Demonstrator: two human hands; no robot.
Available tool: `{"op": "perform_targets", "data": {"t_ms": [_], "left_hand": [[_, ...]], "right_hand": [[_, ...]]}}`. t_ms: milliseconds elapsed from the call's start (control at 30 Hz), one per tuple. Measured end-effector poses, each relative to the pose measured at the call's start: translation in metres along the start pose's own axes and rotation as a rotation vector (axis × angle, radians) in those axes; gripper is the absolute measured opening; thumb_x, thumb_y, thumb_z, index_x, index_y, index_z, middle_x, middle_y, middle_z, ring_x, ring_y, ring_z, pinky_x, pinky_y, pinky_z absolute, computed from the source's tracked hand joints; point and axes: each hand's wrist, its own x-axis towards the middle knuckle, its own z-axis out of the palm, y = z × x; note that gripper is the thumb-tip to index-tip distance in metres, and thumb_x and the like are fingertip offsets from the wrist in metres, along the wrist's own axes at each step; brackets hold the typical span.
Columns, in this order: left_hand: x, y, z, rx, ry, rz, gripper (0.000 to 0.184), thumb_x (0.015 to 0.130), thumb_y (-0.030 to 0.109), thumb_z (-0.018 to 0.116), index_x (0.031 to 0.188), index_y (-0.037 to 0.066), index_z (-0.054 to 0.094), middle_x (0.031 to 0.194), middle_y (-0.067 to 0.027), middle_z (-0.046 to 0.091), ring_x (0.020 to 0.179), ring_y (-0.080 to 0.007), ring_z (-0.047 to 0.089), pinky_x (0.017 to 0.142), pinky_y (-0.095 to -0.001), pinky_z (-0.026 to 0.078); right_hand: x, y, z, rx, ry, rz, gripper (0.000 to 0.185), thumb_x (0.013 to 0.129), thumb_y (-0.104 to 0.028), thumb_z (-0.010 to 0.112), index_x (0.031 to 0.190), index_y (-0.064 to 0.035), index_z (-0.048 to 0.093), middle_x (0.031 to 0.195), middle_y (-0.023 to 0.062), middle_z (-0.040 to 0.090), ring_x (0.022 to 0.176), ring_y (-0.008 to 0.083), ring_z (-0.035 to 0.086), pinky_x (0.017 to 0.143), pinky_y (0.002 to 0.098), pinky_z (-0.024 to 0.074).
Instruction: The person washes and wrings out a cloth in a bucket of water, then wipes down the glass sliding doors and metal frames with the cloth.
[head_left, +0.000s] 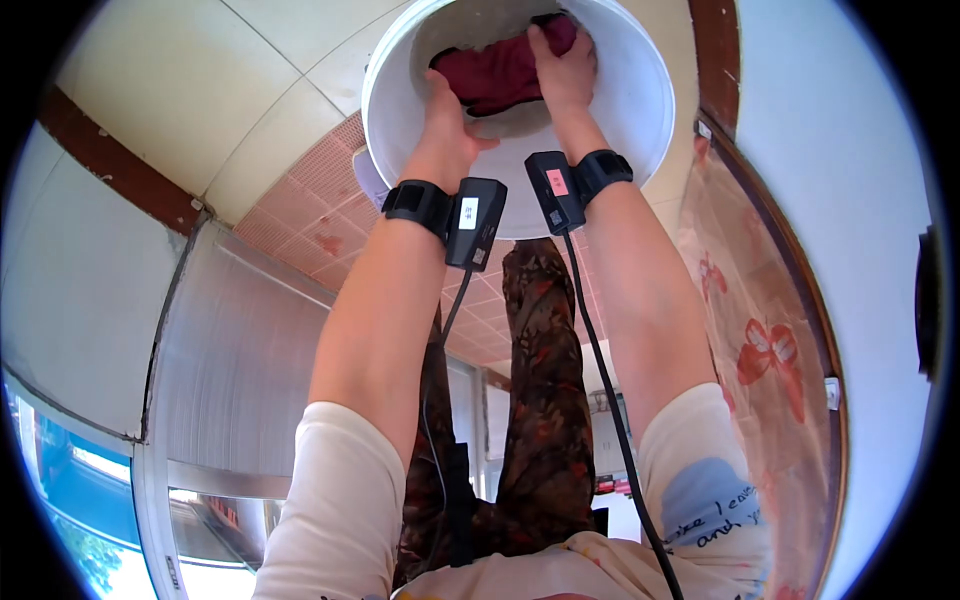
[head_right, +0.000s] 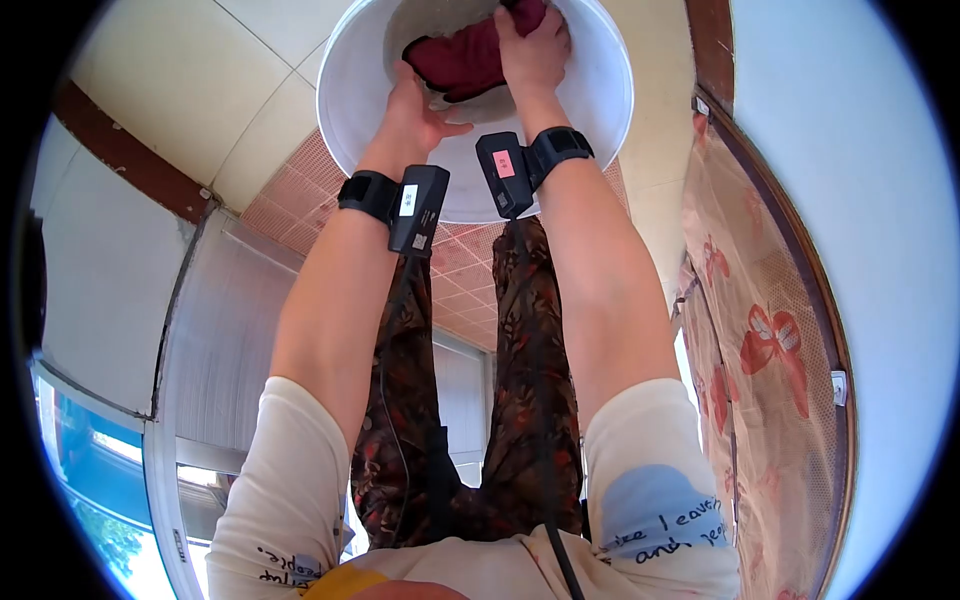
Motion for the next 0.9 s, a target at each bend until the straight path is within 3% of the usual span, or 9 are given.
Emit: {"op": "perform_targets", "data": {"t_ms": [67, 100, 233, 400, 433, 533, 733, 800, 900], "left_hand": [[0.023, -0.008, -0.014, 0.024, -0.064, -0.009, 0.069, 0.093, 0.061, 0.024, 0.145, 0.016, 0.021, 0.148, -0.0106, 0.026, 0.135, -0.0419, 0.022, 0.1, -0.0692, 0.02], [0.034, -0.011, -0.02, 0.048, -0.128, -0.015, 0.069, 0.093, 0.062, 0.022, 0.145, 0.017, 0.021, 0.148, -0.0103, 0.026, 0.133, -0.0431, 0.023, 0.1, -0.0697, 0.018], [0.04, -0.013, -0.023, 0.004, -0.154, -0.048, 0.065, 0.094, 0.06, 0.027, 0.143, 0.017, 0.024, 0.146, -0.0104, 0.028, 0.13, -0.043, 0.027, 0.098, -0.0712, 0.018], [0.065, -0.019, -0.023, -0.091, -0.285, 0.189, 0.05, 0.096, 0.048, 0.036, 0.135, 0.015, 0.035, 0.126, -0.0108, 0.048, 0.105, -0.0307, 0.054, 0.087, -0.0495, 0.048], [0.033, -0.012, -0.014, -0.038, -0.173, 0.137, 0.045, 0.096, 0.045, 0.04, 0.127, 0.011, 0.042, 0.107, -0.0106, 0.057, 0.091, -0.0251, 0.059, 0.076, -0.0387, 0.053], [0.023, -0.026, -0.005, -0.205, -0.222, 0.118, 0.041, 0.097, 0.041, 0.041, 0.119, 0.008, 0.047, 0.104, -0.0098, 0.057, 0.089, -0.0252, 0.059, 0.077, -0.04, 0.052], [-0.006, -0.024, 0.008, -0.163, -0.202, 0.136, 0.055, 0.098, 0.048, 0.028, 0.131, 0.005, 0.04, 0.131, -0.0116, 0.048, 0.117, -0.0268, 0.05, 0.097, -0.0444, 0.044], [-0.018, -0.017, 0.011, -0.095, -0.088, 0.114, 0.056, 0.098, 0.049, 0.028, 0.132, 0.005, 0.038, 0.131, -0.0118, 0.048, 0.117, -0.0267, 0.051, 0.097, -0.0432, 0.044], [-0.005, -0.01, -0.002, -0.026, -0.118, 0.13, 0.068, 0.095, 0.056, 0.031, 0.143, 0.009, 0.02, 0.147, -0.0132, 0.026, 0.131, -0.0368, 0.032, 0.1, -0.057, 0.035]], "right_hand": [[-0.016, 0.006, 0.001, -0.377, -0.2, -0.197, 0.057, 0.082, -0.044, 0.058, 0.124, -0.0068, 0.048, 0.1, 0.0233, 0.064, 0.095, 0.0386, 0.061, 0.083, 0.045, 0.0472], [-0.01, 0.002, -0.008, -0.325, -0.475, -0.048, 0.063, 0.081, -0.043, 0.059, 0.132, -0.01, 0.042, 0.102, 0.0217, 0.064, 0.097, 0.0372, 0.061, 0.084, 0.0427, 0.0473], [-0.027, -0.004, -0.017, 0.066, -0.425, 0.117, 0.056, 0.08, -0.043, 0.058, 0.127, -0.013, 0.049, 0.1, 0.0199, 0.065, 0.094, 0.0353, 0.062, 0.082, 0.0407, 0.0479], [-0.067, -0.047, -0.08, 0.087, -0.761, 0.03, 0.049, 0.08, -0.056, 0.054, 0.099, -0.0124, 0.067, 0.081, 0.0155, 0.067, 0.08, 0.0332, 0.065, 0.07, 0.0405, 0.0502], [-0.069, -0.048, -0.079, 0.084, -0.76, 0.032, 0.049, 0.08, -0.056, 0.054, 0.099, -0.0124, 0.067, 0.081, 0.0155, 0.067, 0.08, 0.0332, 0.065, 0.07, 0.0405, 0.0502], [-0.066, -0.05, -0.069, 0.051, -0.714, -0.02, 0.051, 0.081, -0.058, 0.053, 0.095, -0.0109, 0.067, 0.076, 0.0151, 0.067, 0.074, 0.0343, 0.065, 0.066, 0.041, 0.0503], [-0.015, -0.026, -0.03, -0.195, -0.404, -0.305, 0.046, 0.086, -0.051, 0.05, 0.09, -0.0071, 0.065, 0.073, 0.0181, 0.066, 0.07, 0.0365, 0.064, 0.066, 0.0443, 0.0501], [-0.005, -0.022, -0.026, -0.258, -0.507, -0.219, 0.051, 0.085, -0.053, 0.054, 0.105, -0.0065, 0.06, 0.089, 0.0208, 0.066, 0.085, 0.0386, 0.062, 0.074, 0.0443, 0.0488], [-0.01, -0.006, -0.012, -0.011, -0.116, -0.114, 0.052, 0.082, -0.048, 0.06, 0.113, -0.0062, 0.055, 0.104, 0.0219, 0.063, 0.097, 0.037, 0.06, 0.083, 0.044, 0.0463]]}}
